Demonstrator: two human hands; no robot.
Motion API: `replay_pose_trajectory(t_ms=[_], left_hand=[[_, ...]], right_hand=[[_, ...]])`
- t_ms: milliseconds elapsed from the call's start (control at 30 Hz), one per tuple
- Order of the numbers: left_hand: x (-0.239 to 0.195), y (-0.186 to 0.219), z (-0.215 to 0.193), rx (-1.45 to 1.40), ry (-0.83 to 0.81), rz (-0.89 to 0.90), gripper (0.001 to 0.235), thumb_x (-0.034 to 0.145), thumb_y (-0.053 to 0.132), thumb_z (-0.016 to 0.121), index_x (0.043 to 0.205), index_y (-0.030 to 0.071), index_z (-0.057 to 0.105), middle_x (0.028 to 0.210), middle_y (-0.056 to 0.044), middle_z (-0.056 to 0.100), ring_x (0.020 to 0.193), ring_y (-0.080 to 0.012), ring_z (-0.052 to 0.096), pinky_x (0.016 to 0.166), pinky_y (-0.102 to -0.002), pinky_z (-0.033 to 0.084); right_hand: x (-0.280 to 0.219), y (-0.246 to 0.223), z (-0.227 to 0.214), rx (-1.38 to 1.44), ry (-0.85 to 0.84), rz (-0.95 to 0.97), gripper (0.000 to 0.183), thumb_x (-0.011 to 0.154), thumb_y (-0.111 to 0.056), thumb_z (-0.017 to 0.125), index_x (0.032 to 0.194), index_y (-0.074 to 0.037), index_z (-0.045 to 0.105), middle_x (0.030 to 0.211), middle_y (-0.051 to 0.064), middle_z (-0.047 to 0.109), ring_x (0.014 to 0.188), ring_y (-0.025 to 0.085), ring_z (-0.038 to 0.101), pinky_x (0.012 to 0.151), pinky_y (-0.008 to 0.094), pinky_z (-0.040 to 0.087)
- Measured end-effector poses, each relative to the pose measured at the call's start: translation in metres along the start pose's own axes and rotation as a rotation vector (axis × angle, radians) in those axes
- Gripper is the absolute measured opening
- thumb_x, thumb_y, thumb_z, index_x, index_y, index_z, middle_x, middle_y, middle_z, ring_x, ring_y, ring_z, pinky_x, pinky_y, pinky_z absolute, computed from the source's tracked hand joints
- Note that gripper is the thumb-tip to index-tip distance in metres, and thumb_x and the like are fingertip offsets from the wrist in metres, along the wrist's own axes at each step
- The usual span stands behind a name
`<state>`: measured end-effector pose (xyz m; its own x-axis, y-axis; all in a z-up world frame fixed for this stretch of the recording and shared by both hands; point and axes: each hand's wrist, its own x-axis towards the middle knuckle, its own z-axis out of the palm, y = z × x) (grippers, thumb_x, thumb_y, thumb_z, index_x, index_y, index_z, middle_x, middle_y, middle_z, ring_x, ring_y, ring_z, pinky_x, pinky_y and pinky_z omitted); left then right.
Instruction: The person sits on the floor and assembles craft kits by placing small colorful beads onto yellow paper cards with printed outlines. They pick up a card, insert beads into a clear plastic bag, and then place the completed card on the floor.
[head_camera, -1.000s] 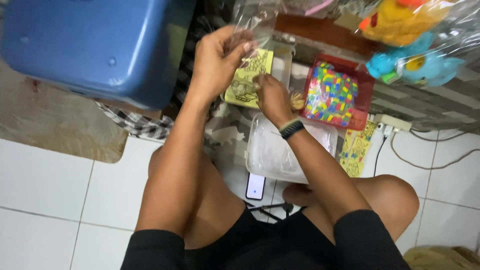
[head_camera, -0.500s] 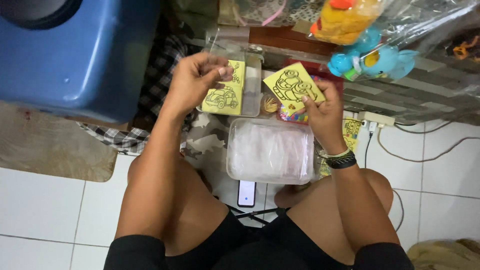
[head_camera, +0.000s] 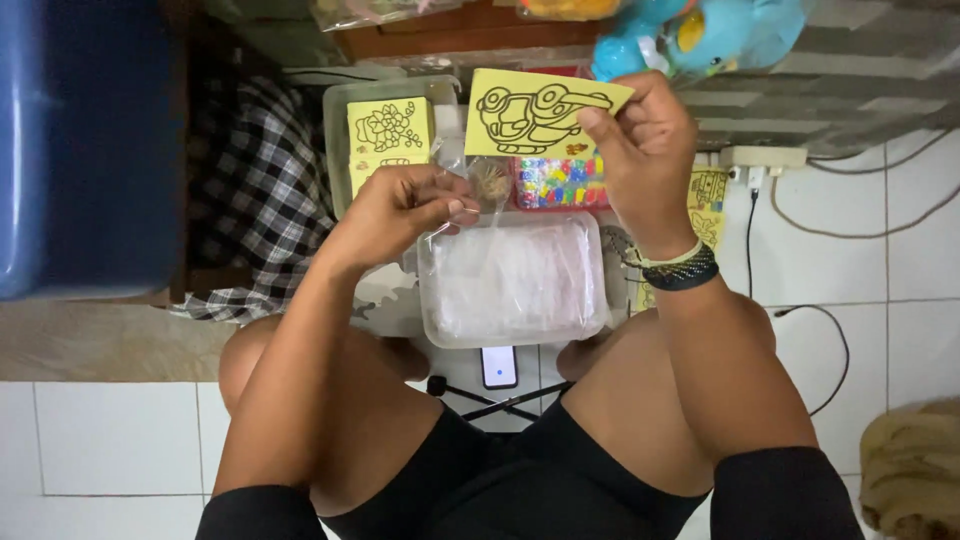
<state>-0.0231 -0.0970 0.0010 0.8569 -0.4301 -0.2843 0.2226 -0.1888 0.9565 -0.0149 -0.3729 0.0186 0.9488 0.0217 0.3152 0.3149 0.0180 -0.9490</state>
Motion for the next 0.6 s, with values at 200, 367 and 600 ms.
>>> replay_pose_trajectory(t_ms=[200,367,600], left_hand=[[0.005,-0.007,0.004,-0.089,-0.093,0.036,0.02,0.095,0.0,0.066,0.115,-0.006,0.069,0.099,-0.016,0.079,0.093,-0.0201,0.079,0.081,-0.028,0.067],[0.005,-0.008,0.002,-0.028,-0.175,0.069,0.021,0.094,0.005,0.068,0.113,-0.002,0.07,0.104,-0.014,0.08,0.089,-0.0203,0.079,0.075,-0.03,0.069],[0.005,-0.01,-0.003,-0.087,-0.148,0.086,0.019,0.095,0.005,0.066,0.112,-0.003,0.068,0.103,-0.012,0.079,0.089,-0.0183,0.077,0.077,-0.031,0.068]], right_hand=[[0.005,-0.002,-0.005,-0.056,-0.084,0.0,0.02,0.104,0.013,0.058,0.117,-0.001,0.052,0.104,0.006,0.062,0.088,0.009,0.055,0.083,0.022,0.047],[0.004,0.004,0.005,-0.063,-0.145,0.061,0.024,0.104,0.014,0.055,0.122,0.0,0.051,0.109,0.009,0.063,0.093,0.01,0.059,0.086,0.022,0.052],[0.01,0.0,0.009,-0.184,-0.223,-0.005,0.027,0.104,0.013,0.053,0.128,0.002,0.054,0.106,0.008,0.061,0.086,0.01,0.055,0.08,0.023,0.049]])
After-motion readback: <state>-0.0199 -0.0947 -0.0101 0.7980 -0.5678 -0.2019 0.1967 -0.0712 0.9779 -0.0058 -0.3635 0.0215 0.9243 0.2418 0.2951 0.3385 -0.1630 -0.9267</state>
